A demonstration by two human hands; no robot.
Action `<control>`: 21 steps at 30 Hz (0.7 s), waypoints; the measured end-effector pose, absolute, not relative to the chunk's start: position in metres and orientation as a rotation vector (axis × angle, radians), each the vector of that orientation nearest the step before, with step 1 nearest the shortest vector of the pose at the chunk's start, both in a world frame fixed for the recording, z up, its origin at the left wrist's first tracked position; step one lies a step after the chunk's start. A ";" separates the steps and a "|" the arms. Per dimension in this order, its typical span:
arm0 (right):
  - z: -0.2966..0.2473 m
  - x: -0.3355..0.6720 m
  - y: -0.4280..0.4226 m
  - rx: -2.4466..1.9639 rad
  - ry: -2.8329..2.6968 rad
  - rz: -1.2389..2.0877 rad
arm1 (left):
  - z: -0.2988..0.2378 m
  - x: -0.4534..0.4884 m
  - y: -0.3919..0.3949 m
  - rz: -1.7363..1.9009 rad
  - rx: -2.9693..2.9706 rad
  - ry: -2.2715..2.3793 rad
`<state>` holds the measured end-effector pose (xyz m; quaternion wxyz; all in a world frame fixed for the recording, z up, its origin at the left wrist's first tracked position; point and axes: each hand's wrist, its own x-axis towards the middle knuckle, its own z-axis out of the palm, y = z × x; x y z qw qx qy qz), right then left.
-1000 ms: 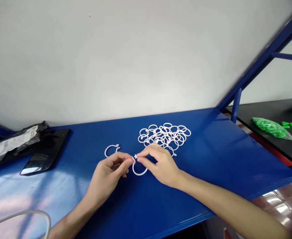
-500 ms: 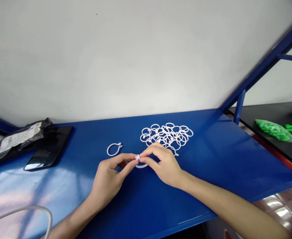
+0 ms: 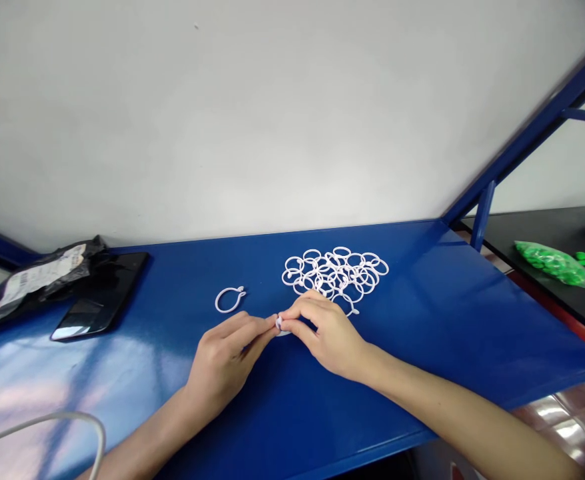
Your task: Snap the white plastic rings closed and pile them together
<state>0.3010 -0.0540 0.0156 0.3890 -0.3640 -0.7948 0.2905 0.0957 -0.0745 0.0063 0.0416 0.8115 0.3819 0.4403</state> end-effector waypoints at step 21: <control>0.016 0.307 -0.053 -0.764 -2.184 0.538 | 0.007 0.096 -0.074 1.310 2.762 1.017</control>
